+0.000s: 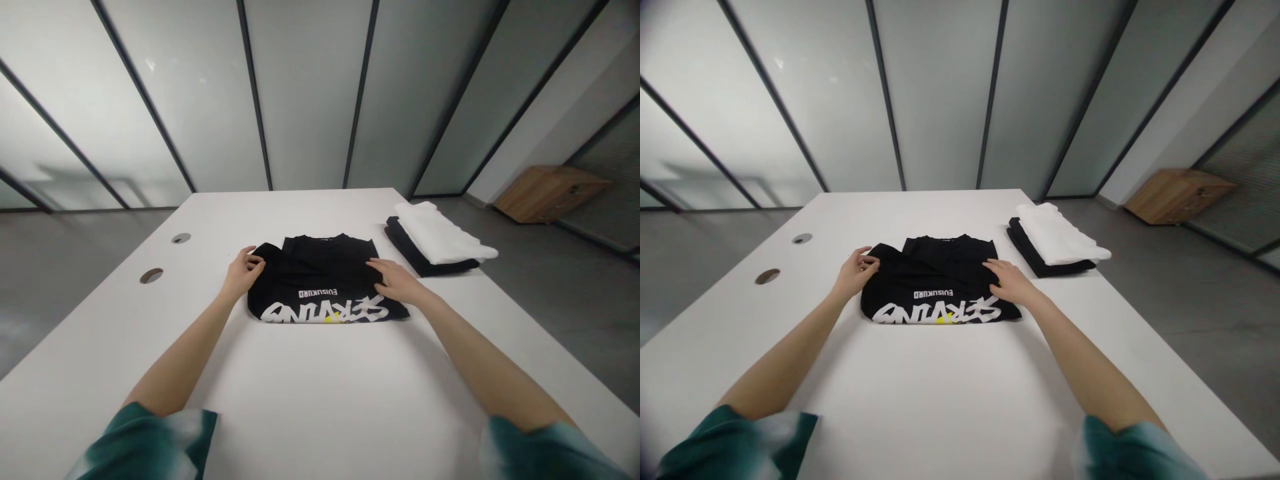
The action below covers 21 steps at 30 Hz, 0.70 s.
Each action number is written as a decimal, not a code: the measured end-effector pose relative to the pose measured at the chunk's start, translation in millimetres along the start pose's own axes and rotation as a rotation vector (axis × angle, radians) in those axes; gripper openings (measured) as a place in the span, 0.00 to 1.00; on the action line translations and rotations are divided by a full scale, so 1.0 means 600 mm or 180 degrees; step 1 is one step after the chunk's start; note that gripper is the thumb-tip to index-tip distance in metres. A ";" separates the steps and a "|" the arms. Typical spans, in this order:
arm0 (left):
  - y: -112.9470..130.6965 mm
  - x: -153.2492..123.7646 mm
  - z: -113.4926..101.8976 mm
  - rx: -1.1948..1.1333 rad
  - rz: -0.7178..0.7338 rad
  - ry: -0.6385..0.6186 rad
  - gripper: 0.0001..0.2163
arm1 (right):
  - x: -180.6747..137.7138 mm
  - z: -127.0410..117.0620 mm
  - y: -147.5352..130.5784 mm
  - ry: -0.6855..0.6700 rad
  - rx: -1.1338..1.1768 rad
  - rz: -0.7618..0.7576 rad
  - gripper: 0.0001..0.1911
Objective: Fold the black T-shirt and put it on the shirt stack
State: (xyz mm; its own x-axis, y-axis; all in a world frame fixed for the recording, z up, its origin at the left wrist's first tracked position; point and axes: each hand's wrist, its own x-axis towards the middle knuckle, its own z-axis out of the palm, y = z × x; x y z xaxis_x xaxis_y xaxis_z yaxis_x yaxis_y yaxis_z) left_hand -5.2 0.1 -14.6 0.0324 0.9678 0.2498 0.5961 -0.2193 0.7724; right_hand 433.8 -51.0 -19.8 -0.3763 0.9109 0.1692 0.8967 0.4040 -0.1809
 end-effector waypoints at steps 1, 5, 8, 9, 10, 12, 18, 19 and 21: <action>-0.006 0.002 0.001 0.0214 -0.0032 0.0118 0.33 | 0.007 0.011 0.002 -0.0034 0.0005 -0.0065 0.32; -0.025 0.010 0.010 0.1311 -0.0159 -0.0004 0.37 | 0.029 0.044 0.004 0.0013 -0.0077 -0.0033 0.27; -0.033 0.023 0.023 0.1757 -0.0523 -0.0201 0.30 | 0.043 0.048 0.001 0.0177 -0.0058 0.0139 0.18; -0.033 0.028 0.028 0.1844 -0.0621 -0.0207 0.28 | 0.048 0.047 0.000 0.0239 0.0046 0.0203 0.16; -0.033 0.034 0.033 0.1895 -0.0683 -0.0185 0.25 | 0.054 0.044 -0.001 0.0324 0.0224 0.0296 0.15; -0.030 0.045 0.040 0.1838 -0.0692 -0.0131 0.18 | 0.062 0.039 0.000 0.0572 0.0795 0.0606 0.15; -0.018 0.040 0.052 -0.0156 -0.0644 -0.0281 0.11 | 0.067 0.019 0.025 0.1535 0.2781 0.2017 0.22; -0.016 0.036 0.052 -0.0527 -0.0710 -0.0308 0.14 | 0.065 0.015 0.030 0.1465 0.3075 0.2114 0.23; -0.011 0.031 0.050 -0.0995 -0.0761 -0.0465 0.25 | 0.059 0.011 0.037 0.1106 0.3451 0.2178 0.21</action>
State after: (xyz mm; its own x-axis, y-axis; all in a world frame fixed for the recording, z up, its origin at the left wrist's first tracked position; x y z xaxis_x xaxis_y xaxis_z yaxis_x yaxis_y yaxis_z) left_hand 15.6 23.1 -33.0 0.0495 0.9984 -0.0259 0.3293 0.0082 0.9442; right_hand 438.8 -9.3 -24.2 0.2976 0.9530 -0.0571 0.1805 -0.1149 -0.9768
